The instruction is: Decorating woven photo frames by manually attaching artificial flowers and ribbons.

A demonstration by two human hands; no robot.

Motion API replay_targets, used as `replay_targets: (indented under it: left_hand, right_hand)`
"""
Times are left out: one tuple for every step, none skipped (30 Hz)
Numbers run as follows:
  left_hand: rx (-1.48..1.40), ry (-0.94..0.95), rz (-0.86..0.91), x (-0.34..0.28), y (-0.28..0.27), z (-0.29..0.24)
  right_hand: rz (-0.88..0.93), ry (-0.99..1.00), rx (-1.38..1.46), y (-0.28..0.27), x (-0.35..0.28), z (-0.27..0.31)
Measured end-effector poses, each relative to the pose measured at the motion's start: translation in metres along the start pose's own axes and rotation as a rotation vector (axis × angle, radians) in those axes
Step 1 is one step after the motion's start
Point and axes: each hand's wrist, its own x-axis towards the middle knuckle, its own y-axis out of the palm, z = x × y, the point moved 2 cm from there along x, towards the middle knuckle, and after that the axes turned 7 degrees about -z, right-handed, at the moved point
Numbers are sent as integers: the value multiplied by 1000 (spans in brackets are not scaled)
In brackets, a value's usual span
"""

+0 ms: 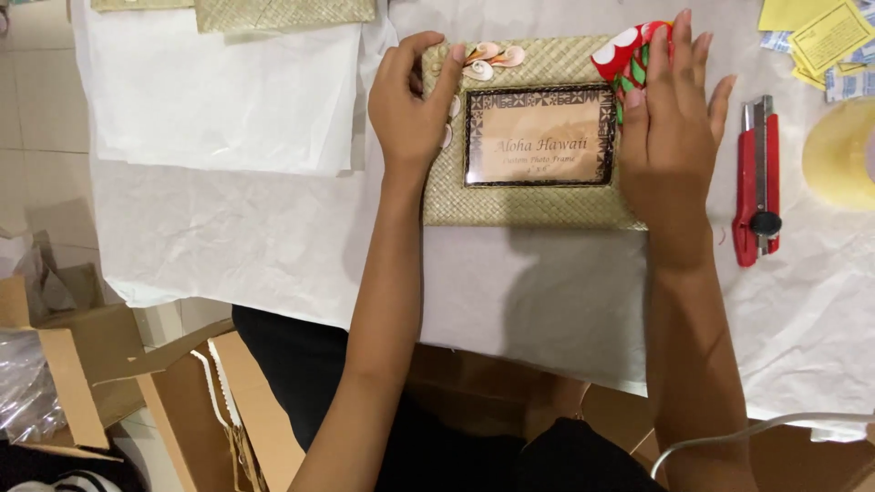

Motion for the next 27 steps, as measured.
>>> replay_targets:
  left_hand:
    - [3,-5,5,0,0,-1]
    - [-1,3,3,1,1,-1]
    - [3,-2,4,1,2,0]
    - [12,-13,4,0,0,2]
    - [12,-10,-1,0,0,3]
    - [7,-10,-4,-1,0,3]
    - [2,-11,-7,-1,1,3]
    - [-3,-3,-6,-2,0,2]
    - [-7,-8,2,-3,-1,2]
    - [-11,-12,7,-2,-2,1]
    - [-15,-1,6,-1,0,-1]
    - [-17,-28,7,-2,-1,-1]
    - [-18,-54,7,-2,-1,0]
    - [-10,-58,9,-3,-2,1]
    - [-7,-57,16,-3,-2,2]
    - [-11,-54,16,-2,-1,1]
    - [-9,-57,13,-1,-3,2]
    - [-13,-55,14,-2,-2,2]
    - [-17,-52,15,-2,-1,2]
    - [-15,-54,17,-3,-1,2]
    - [-22,-53,14,-3,0,1]
    - [-28,-50,7,-3,-2,1]
    - [-23,-51,6,-3,-2,1]
    - [-25,-47,3,-3,-2,0]
    - [-26,-43,-1,-3,-2,0]
    - [-28,-46,1,-4,-2,0]
    - [-38,-53,4,-4,-2,0]
  right_hand:
    - [-1,12,-13,0,1,-3]
    - [-10,9,-13,-1,1,-5]
    - [-23,6,-11,-2,2,-6]
    - [-28,0,-7,-2,1,-6]
    - [-31,-4,-5,0,1,-11]
    - [-42,-3,-32,2,1,-18]
    - [-53,-3,-59,3,2,-25]
    - [-62,-2,-61,3,0,-24]
    - [-123,-33,-15,2,-2,-23]
    - [-185,-67,32,1,-2,-22]
    - [-196,-69,31,-4,-1,-19]
    - [-147,-128,63,-5,-2,-14]
    - [-97,-188,95,-5,-2,-10]
    - [-91,-184,101,-4,-2,-7]
    - [2,-136,69,-1,-2,-5]
    - [93,-97,32,0,1,-3]
    - [96,-100,33,0,1,2]
    - [97,-59,28,-3,0,5]
    - [98,-18,24,-5,0,7]
    - [100,-16,25,-6,1,10]
    - [91,13,17,-8,1,12]
    - [81,39,13,-10,3,15]
    - [84,39,17,-7,2,11]
    - [58,27,11,-6,2,7]
    - [33,14,4,-6,2,3]
    - [35,15,2,-3,1,-1]
    - [0,2,0,-2,1,-5]
